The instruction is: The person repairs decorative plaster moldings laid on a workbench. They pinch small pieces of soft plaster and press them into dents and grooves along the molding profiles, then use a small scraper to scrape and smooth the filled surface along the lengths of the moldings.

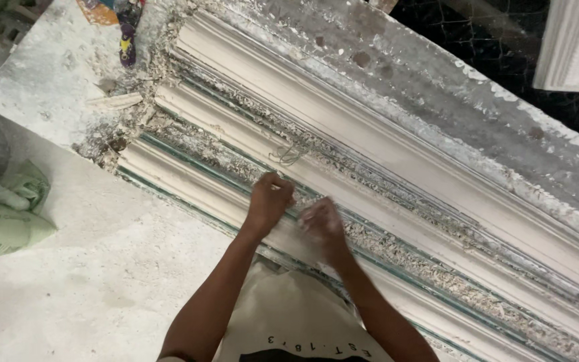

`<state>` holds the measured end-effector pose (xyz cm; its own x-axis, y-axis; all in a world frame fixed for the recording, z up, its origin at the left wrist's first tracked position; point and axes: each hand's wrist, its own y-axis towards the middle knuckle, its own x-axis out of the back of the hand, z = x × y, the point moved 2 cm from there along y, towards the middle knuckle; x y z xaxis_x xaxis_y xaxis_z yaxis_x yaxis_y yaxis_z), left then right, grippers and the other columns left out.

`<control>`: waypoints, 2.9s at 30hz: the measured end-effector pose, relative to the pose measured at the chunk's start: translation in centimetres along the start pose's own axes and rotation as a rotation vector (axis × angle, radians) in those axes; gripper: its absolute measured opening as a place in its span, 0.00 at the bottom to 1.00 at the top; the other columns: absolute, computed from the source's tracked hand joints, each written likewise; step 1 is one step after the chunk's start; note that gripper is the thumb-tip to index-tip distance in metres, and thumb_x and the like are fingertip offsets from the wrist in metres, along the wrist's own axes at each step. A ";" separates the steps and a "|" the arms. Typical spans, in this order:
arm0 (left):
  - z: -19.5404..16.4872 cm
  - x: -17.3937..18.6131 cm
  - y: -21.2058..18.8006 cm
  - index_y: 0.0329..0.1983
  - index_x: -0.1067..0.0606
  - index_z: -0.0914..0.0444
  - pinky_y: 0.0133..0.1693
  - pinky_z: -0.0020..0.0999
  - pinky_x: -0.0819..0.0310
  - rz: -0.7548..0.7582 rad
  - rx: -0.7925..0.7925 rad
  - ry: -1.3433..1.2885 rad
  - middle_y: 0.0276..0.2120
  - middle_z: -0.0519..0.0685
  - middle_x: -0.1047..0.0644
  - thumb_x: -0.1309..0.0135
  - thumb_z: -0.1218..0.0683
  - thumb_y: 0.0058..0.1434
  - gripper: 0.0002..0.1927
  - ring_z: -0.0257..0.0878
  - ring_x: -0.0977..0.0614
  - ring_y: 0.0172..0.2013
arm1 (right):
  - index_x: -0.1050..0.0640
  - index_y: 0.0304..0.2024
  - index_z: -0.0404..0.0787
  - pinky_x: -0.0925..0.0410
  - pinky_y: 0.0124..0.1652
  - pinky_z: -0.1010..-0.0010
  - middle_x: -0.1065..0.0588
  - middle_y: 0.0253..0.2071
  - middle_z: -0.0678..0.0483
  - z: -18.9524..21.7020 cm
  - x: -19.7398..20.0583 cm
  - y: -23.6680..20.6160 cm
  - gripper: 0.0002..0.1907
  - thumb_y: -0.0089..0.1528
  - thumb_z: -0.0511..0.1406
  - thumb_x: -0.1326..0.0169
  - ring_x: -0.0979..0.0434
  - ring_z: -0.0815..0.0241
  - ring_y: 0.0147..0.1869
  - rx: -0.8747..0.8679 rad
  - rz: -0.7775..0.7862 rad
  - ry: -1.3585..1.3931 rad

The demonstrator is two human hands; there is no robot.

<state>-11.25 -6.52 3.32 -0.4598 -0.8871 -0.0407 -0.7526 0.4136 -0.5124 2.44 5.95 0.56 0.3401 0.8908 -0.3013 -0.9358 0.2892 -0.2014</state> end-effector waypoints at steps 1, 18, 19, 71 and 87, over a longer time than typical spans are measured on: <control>0.6 0.1 0.6 0.35 0.29 0.68 0.36 0.40 0.23 -0.073 -0.117 0.098 0.33 0.57 0.24 0.42 0.59 0.63 0.08 0.41 0.19 0.33 | 0.31 0.42 0.43 0.28 0.40 0.69 0.24 0.35 0.53 -0.4 -0.2 0.2 0.13 0.69 0.45 0.47 0.25 0.63 0.37 -0.009 -0.004 -0.035; -0.7 -0.4 9.4 0.62 0.27 0.59 0.54 0.53 0.32 -0.250 -0.484 1.031 0.59 0.61 0.33 0.47 0.50 0.68 0.20 0.55 0.30 0.56 | 0.32 0.43 0.39 0.32 0.31 0.73 0.21 0.34 0.54 2.7 0.0 11.7 0.11 0.68 0.40 0.49 0.26 0.68 0.32 -0.051 -0.330 -0.412; -0.6 -0.6 9.4 0.59 0.25 0.58 0.53 0.53 0.33 -0.268 -0.509 1.036 0.58 0.59 0.32 0.45 0.51 0.64 0.20 0.54 0.30 0.56 | 0.31 0.44 0.38 0.32 0.31 0.73 0.21 0.34 0.54 2.8 0.0 11.8 0.11 0.68 0.40 0.49 0.26 0.67 0.32 -0.042 -0.334 -0.440; -8.1 -47.8 -9.2 0.60 0.41 0.69 0.34 0.33 0.31 0.599 -0.903 0.209 0.33 0.51 0.32 0.51 0.64 0.66 0.21 0.37 0.29 0.30 | 0.33 0.51 0.34 0.34 0.48 0.73 0.31 0.45 0.52 19.9 33.2 -14.2 0.10 0.67 0.27 0.56 0.31 0.64 0.48 0.515 -0.485 -0.468; -29.8 -62.2 -14.6 0.64 0.40 0.65 0.38 0.28 0.30 1.184 -1.296 0.291 0.35 0.45 0.29 0.48 0.62 0.73 0.20 0.30 0.27 0.35 | 0.34 0.45 0.42 0.35 0.35 0.75 0.31 0.33 0.58 39.9 47.4 -19.0 0.11 0.73 0.42 0.54 0.33 0.70 0.34 0.769 -0.495 -0.290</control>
<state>14.27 48.76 38.90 -0.9322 -0.0214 0.3614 0.2232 0.7520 0.6203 32.68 56.68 27.27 0.7734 0.6284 -0.0835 -0.5317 0.7148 0.4543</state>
